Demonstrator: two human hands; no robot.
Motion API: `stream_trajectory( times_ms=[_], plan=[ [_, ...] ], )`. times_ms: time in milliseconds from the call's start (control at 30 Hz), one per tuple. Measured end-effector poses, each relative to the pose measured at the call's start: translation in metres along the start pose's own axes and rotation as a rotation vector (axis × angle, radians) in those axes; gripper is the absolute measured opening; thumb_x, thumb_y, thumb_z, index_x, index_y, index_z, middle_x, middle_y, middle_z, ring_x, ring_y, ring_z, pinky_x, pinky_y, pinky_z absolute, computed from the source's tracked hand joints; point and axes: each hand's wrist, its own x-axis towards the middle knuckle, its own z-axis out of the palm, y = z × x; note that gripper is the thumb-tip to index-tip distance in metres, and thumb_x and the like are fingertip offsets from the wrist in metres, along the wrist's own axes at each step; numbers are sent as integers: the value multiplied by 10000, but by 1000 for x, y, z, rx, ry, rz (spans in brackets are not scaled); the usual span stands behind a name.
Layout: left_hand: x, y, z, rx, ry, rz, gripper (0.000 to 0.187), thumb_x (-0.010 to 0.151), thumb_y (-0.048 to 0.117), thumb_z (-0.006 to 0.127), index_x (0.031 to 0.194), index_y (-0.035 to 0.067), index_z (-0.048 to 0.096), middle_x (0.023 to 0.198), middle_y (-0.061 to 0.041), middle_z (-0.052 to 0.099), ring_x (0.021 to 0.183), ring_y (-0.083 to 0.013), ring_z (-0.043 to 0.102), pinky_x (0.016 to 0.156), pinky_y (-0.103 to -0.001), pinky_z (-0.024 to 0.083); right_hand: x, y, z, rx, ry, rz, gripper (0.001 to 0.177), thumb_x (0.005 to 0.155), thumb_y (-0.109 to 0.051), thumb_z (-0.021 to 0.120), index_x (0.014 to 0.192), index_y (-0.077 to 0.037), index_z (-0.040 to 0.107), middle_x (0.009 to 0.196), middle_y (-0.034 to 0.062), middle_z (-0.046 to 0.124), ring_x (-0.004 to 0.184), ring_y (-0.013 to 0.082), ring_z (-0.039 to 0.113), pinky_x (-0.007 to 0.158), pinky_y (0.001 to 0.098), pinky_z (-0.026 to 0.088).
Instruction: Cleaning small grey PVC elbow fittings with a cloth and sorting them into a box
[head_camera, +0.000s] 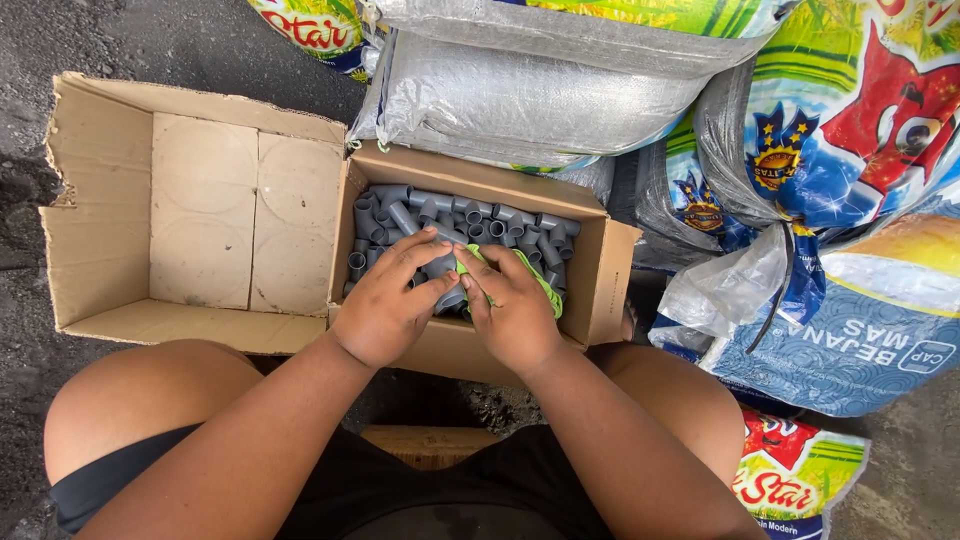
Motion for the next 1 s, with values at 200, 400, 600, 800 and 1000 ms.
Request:
stream_trajectory(
  times_ms=[200,400,600,800,1000],
  plan=[
    [-6,-2,3,30,10,12,160,918,1,699,1043,89,745,1181,-133,634,1214,-383,651,1051,-503,550,0,-3,1,97,-4,59,356,971,-47,621,1292,-158,729,999,105,697,861,298,714,727,387,593],
    [0,5,1,-64,-87,-73,330,903,-28,614,1197,110,675,1241,-124,582,1265,-388,609,1083,-532,514,4,7,9,352,-55,301,338,920,3,661,1174,-178,790,931,81,736,872,249,714,809,371,567],
    [32,42,-11,-224,-385,3,834,948,526,597,1551,-8,381,1619,-290,354,1498,-476,338,1244,-577,245,35,-56,-28,-502,-414,-51,304,962,-60,547,1174,37,741,1093,195,724,1183,394,625,1177,521,348],
    [3,22,8,-25,-461,-124,762,980,403,621,1598,72,324,1620,-194,397,1473,-475,359,1151,-622,367,20,24,-10,-594,-264,-352,162,858,-67,607,946,-37,739,963,114,616,950,296,607,1176,643,271],
    [23,18,-16,185,-977,-899,730,1033,606,380,1598,145,349,1714,-179,155,1541,-405,250,1192,-551,344,-24,120,52,-303,-282,-59,278,984,-65,506,1085,-146,753,969,100,627,932,310,641,1017,499,474]
  ],
)
